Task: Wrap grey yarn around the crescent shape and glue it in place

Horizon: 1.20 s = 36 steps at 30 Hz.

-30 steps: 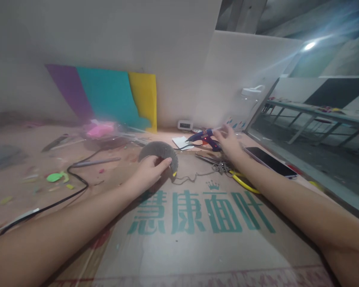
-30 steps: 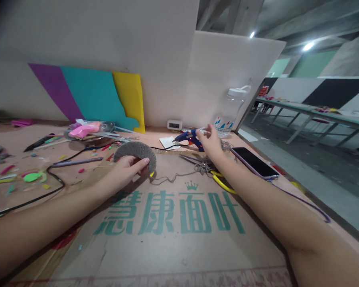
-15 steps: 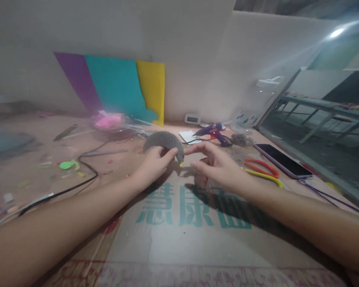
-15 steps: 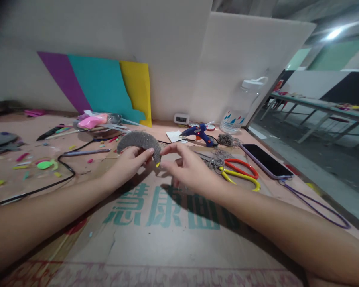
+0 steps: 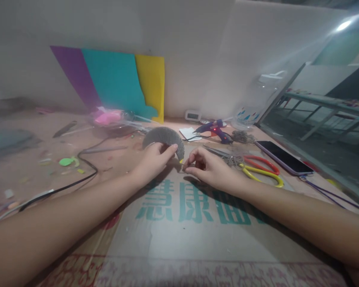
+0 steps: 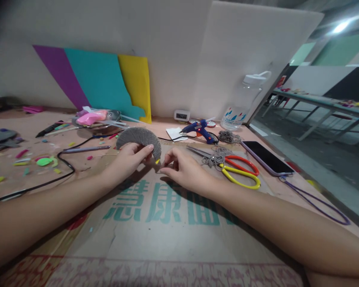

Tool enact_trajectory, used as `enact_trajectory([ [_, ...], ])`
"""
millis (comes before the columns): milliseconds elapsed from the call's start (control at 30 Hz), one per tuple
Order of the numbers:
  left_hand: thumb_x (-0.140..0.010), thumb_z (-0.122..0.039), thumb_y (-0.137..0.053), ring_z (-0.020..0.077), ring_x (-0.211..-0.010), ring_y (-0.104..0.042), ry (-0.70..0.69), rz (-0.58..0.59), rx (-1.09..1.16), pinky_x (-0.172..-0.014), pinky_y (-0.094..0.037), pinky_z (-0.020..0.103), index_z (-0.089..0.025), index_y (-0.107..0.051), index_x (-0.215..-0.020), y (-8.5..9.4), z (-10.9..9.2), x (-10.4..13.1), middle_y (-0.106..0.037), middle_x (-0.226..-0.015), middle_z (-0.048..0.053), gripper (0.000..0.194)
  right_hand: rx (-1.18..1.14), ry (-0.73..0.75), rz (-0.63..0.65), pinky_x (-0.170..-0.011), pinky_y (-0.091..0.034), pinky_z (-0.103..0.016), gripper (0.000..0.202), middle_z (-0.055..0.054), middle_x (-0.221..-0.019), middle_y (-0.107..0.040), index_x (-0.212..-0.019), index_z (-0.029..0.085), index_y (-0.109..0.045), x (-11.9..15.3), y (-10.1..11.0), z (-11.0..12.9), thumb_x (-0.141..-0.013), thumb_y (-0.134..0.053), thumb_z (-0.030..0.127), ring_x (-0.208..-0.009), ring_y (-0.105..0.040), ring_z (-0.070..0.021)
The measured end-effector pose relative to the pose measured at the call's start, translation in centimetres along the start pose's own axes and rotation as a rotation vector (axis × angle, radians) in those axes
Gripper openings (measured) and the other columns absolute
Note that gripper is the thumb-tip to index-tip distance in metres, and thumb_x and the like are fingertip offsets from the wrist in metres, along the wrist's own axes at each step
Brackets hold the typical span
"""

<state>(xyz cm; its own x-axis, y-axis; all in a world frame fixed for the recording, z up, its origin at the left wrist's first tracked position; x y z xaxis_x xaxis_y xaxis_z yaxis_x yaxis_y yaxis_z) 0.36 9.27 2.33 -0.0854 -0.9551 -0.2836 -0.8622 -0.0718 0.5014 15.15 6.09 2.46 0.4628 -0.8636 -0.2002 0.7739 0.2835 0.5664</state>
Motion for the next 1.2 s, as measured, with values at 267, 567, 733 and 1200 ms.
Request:
enact_trajectory([
  [267, -0.086, -0.053, -0.051, 0.0175, -0.059, -0.057, -0.006, 0.047, -0.02, -0.055, -0.039, 0.027, -0.018, -0.058, -0.06, -0.5, -0.1, 0.2, -0.061, -0.057, 0.001, 0.044, 0.184, 0.055, -0.042, -0.067, -0.046, -0.026, 0.01, -0.001, -0.079, -0.071, -0.083, 0.021, -0.068, -0.2, 0.7, 0.3, -0.088, -0.06, 0.023, -0.071, -0.062, -0.0141],
  [567, -0.086, -0.055, -0.052, 0.0133, -0.047, -0.05, 0.03, 0.147, 0.016, -0.046, -0.036, 0.025, -0.017, -0.059, -0.059, -1.4, 0.0, 0.4, -0.055, -0.053, 0.0, 0.047, 0.126, -0.005, -0.087, -0.052, -0.039, -0.024, 0.015, 0.003, -0.061, -0.061, -0.082, 0.019, -0.065, -0.4, 1.2, -0.6, -0.089, -0.058, 0.031, -0.052, -0.052, -0.0108],
  [733, -0.086, -0.052, -0.051, 0.0131, -0.044, -0.051, 0.025, 0.205, 0.064, -0.046, -0.036, 0.025, -0.016, -0.062, -0.058, -1.8, -0.3, 0.5, -0.057, -0.05, 0.0, 0.047, 0.102, -0.018, -0.092, -0.05, -0.038, -0.023, 0.016, 0.003, -0.061, -0.06, -0.08, 0.019, -0.064, -0.5, 1.3, -0.9, -0.087, -0.06, 0.032, -0.051, -0.05, -0.0104],
  [1200, -0.089, -0.055, -0.049, 0.0153, -0.057, -0.056, -0.124, 0.24, 0.027, -0.055, -0.04, 0.026, -0.017, -0.057, -0.061, -2.3, -1.0, 0.7, -0.06, -0.061, 0.002, 0.048, -0.306, -0.232, 0.018, -0.036, -0.033, -0.019, 0.028, 0.007, -0.051, -0.05, -0.077, 0.019, -0.056, -0.4, -0.1, -2.6, -0.082, -0.064, 0.045, -0.04, -0.044, -0.008],
])
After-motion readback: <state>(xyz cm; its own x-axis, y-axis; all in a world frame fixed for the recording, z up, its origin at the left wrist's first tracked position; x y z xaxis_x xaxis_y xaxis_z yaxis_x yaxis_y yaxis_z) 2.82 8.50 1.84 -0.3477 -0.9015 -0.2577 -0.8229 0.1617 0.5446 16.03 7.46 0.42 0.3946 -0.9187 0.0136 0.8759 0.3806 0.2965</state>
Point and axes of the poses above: each hand's wrist, its own x-axis away from the middle knuckle, its own y-axis out of the back of the hand, z = x × y, the point moved 9 cm from there along -x, towards the middle knuckle
